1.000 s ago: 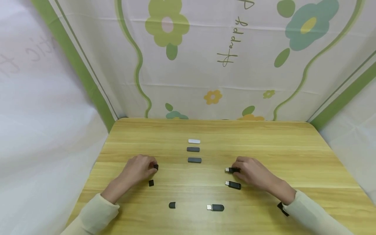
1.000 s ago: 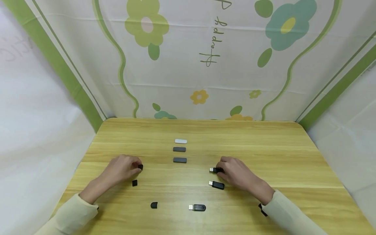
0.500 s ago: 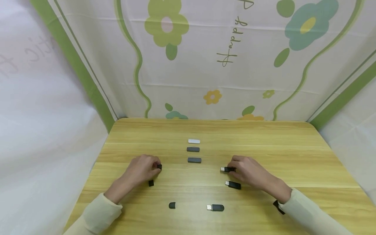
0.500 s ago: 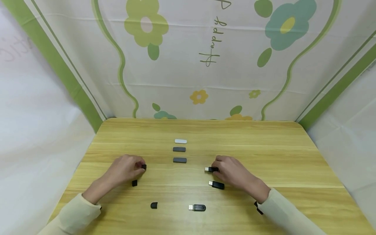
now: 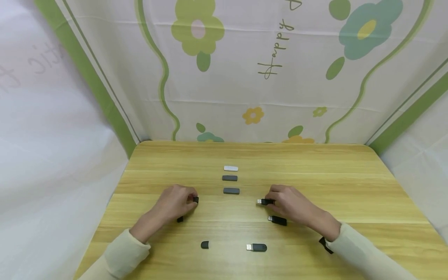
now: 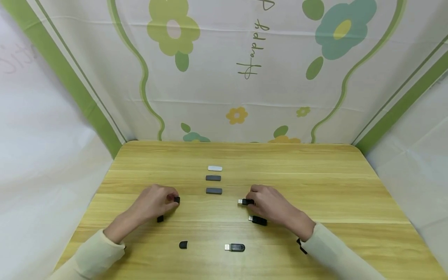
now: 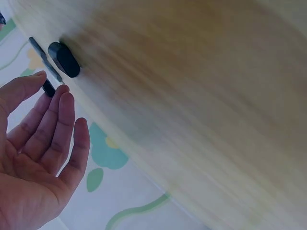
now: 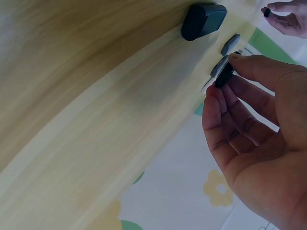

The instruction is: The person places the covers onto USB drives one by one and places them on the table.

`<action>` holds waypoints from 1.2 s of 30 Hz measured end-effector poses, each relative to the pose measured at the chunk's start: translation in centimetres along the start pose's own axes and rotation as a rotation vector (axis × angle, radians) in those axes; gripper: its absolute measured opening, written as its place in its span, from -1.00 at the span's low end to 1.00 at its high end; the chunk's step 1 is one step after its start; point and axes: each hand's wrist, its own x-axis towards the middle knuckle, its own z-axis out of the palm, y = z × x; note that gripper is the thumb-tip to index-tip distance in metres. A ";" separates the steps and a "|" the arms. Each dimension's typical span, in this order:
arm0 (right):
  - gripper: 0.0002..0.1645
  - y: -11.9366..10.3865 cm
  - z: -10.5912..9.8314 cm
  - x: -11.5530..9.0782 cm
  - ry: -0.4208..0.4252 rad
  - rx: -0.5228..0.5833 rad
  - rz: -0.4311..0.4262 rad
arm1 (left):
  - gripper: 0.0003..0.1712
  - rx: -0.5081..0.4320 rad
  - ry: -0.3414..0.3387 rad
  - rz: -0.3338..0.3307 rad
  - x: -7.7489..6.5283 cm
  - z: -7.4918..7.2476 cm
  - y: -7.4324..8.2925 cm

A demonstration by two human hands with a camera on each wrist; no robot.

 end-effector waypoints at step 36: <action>-0.88 -3.5 1.4 3.6 0.000 0.003 -0.101 | -0.88 -0.062 -0.002 0.087 2.0 1.1 3.3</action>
